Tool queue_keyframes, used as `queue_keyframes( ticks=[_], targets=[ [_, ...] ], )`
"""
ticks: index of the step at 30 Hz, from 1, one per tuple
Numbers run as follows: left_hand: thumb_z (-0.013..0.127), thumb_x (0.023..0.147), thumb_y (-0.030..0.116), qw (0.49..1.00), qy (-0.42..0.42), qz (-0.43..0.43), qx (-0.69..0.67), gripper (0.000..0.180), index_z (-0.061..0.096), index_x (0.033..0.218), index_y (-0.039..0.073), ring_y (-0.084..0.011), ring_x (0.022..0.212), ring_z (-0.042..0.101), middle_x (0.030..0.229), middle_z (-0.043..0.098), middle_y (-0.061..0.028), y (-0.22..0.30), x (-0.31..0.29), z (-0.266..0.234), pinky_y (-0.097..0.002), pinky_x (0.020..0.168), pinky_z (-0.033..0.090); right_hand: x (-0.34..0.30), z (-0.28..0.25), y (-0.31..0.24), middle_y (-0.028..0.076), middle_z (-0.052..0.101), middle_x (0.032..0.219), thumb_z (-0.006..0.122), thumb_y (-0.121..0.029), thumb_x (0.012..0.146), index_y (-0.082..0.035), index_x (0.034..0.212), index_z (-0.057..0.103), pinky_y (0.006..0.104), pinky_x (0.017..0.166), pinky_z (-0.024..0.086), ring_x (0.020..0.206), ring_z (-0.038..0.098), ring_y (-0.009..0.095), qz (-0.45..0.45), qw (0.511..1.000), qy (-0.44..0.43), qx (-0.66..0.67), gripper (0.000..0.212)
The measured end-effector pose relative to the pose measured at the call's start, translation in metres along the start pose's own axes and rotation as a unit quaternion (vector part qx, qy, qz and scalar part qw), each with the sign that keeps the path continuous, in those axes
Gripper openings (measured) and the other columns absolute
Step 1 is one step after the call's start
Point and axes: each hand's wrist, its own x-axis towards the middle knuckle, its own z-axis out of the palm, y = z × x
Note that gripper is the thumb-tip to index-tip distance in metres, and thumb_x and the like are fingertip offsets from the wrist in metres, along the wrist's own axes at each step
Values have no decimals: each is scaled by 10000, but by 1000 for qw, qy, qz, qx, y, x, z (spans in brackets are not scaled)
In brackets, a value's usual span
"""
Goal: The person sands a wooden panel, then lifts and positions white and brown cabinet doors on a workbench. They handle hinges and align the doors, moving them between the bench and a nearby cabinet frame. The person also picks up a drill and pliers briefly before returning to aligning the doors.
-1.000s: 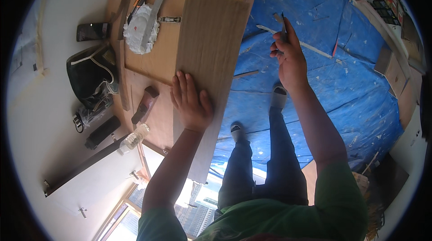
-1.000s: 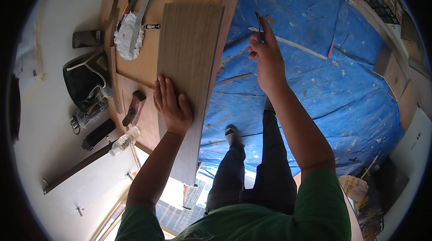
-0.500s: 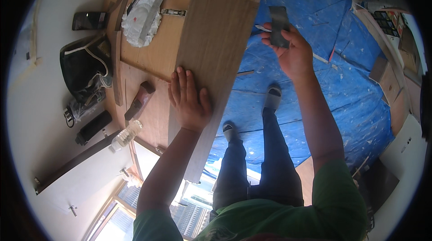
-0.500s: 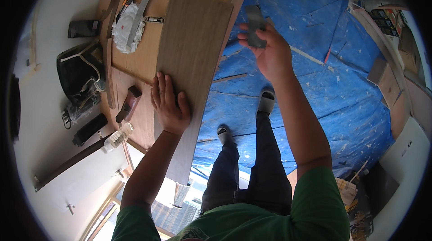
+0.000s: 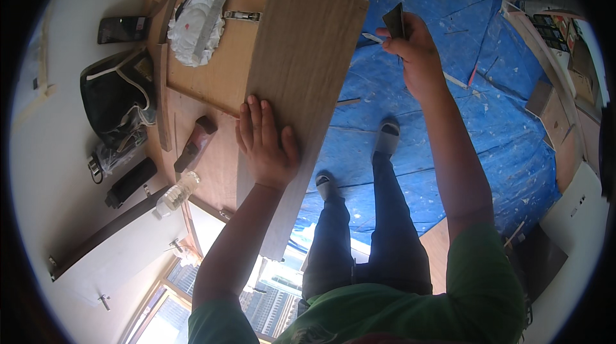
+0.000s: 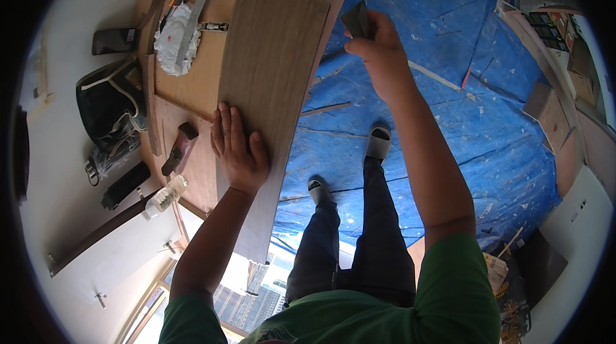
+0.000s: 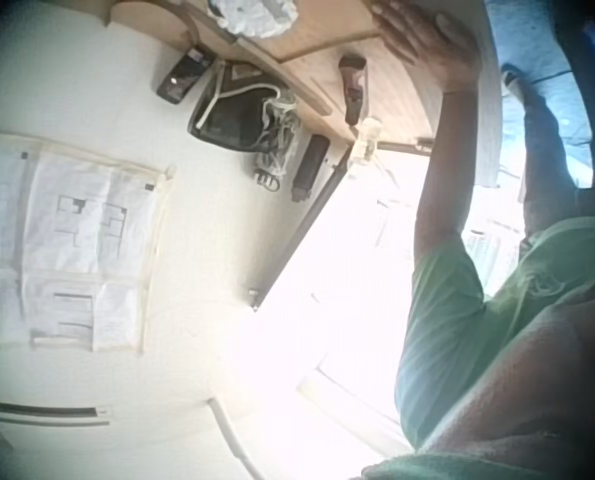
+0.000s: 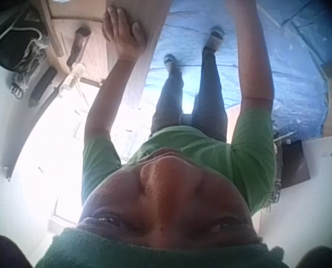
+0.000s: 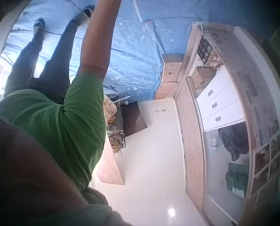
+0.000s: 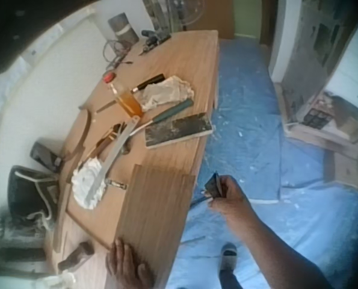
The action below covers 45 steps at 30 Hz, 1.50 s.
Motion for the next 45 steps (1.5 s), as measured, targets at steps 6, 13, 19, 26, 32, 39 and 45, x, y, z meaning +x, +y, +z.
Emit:
queue_keyframes(
  ticks=[6, 13, 19, 26, 32, 39, 45],
  targets=[
    [460, 989, 263, 1000, -2, 3, 3, 573, 407, 1455, -66, -451, 1428, 307, 1550, 352, -255, -1, 0, 1, -559, 1163, 216, 7, 3, -8, 36, 515, 972, 624, -278, 882, -25, 1280, 573, 303, 848, 408, 889, 476, 152, -30, 995, 53, -78, 475],
    [462, 985, 306, 1000, 3, -3, 6, 596, 401, 1472, -33, -417, 1445, 317, 1548, 365, -244, -2, -1, 4, -568, 1154, 211, 15, -6, 9, 158, 547, 1066, 478, -464, 1019, -32, 1168, 561, 386, 842, 442, 912, 521, 247, -50, 963, 42, -261, 465],
    [456, 990, 307, 1000, 7, -4, 3, 591, 402, 1473, -30, -414, 1449, 312, 1547, 369, -239, -2, -2, 3, -564, 1158, 209, 7, 4, -14, 14, 546, 902, 473, -475, 1018, -100, 1405, 564, 268, 807, 417, 822, 490, 123, -38, 978, 32, -202, 546],
    [454, 992, 312, 1000, 0, -8, 5, 596, 393, 1480, -24, -416, 1450, 310, 1547, 372, -234, -3, -2, 3, -570, 1158, 203, 3, 14, -19, -7, 596, 866, 659, -154, 950, -99, 1300, 660, 281, 656, 443, 710, 511, 90, -180, 964, 46, -192, 354],
    [454, 990, 309, 1000, -2, -9, 6, 599, 385, 1485, -22, -419, 1452, 304, 1548, 372, -233, -4, -3, 4, -571, 1159, 199, 10, 15, -17, 34, 610, 881, 687, -107, 893, -127, 1202, 717, 329, 669, 455, 756, 579, 168, -348, 857, 29, -379, 310],
    [457, 988, 305, 1000, -3, -11, 3, 597, 390, 1481, -23, -420, 1450, 306, 1547, 373, -233, -2, -2, 3, -567, 1158, 202, 10, 9, -19, 0, 580, 824, 686, -42, 827, -138, 1101, 742, 361, 662, 404, 728, 551, 180, -424, 747, -16, -512, 295],
    [461, 986, 307, 1000, 7, -6, 3, 588, 413, 1466, -31, -422, 1441, 319, 1542, 377, -239, -2, 0, 4, -565, 1153, 212, 28, 8, -26, 27, 569, 765, 688, 24, 805, -83, 1102, 739, 333, 561, 418, 634, 528, 186, -476, 721, 7, -503, 319]
  ],
)
